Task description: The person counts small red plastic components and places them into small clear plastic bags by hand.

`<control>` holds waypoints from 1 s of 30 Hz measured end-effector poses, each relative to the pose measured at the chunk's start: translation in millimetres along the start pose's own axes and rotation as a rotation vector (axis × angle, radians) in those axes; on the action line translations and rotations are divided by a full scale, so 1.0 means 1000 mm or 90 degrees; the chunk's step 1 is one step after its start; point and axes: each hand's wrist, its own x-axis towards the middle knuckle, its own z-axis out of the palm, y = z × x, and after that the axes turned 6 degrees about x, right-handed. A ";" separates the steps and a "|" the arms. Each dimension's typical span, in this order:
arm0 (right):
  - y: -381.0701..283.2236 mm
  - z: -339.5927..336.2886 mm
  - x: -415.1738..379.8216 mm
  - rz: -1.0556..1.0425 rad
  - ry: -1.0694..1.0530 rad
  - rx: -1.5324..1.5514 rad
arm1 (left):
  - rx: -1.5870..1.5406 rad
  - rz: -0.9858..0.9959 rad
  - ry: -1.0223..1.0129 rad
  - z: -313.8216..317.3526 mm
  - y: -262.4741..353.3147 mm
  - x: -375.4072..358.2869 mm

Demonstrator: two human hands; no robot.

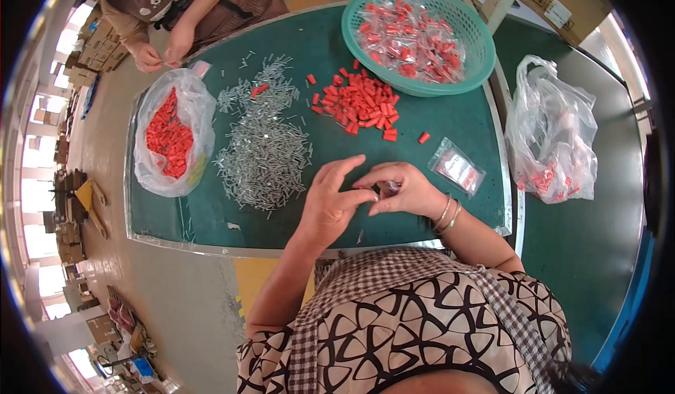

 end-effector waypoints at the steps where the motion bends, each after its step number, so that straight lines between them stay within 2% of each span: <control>1: 0.002 -0.002 0.000 0.008 -0.007 0.030 | -0.003 0.012 -0.014 -0.002 0.000 0.001; 3: 0.007 -0.003 -0.002 0.034 -0.016 0.090 | -0.021 0.013 -0.022 0.001 -0.003 -0.003; 7: 0.003 0.000 -0.002 0.006 -0.006 0.018 | -0.029 -0.025 -0.033 0.000 0.000 -0.005; 12: 0.004 0.002 -0.001 0.010 0.009 0.024 | -0.071 -0.042 -0.026 0.003 -0.002 -0.008; 16: 0.011 0.003 -0.004 -0.008 0.079 0.027 | -0.180 -0.137 0.020 0.001 0.001 -0.008; 17: 0.010 0.003 -0.005 -0.004 0.082 0.032 | -0.097 -0.148 0.081 -0.002 -0.002 -0.007; 19: 0.003 0.001 -0.002 -0.008 0.082 0.043 | 0.013 -0.308 0.169 -0.008 -0.016 -0.005; 21: 0.003 0.001 -0.003 -0.010 0.069 0.031 | 0.148 -0.326 0.188 -0.010 -0.044 -0.001; 26: 0.002 0.003 -0.002 0.000 0.056 0.076 | 0.416 -0.240 0.008 -0.010 -0.064 0.016; 30: 0.000 0.003 -0.003 -0.001 0.051 0.059 | 0.477 -0.265 -0.071 -0.002 -0.066 0.023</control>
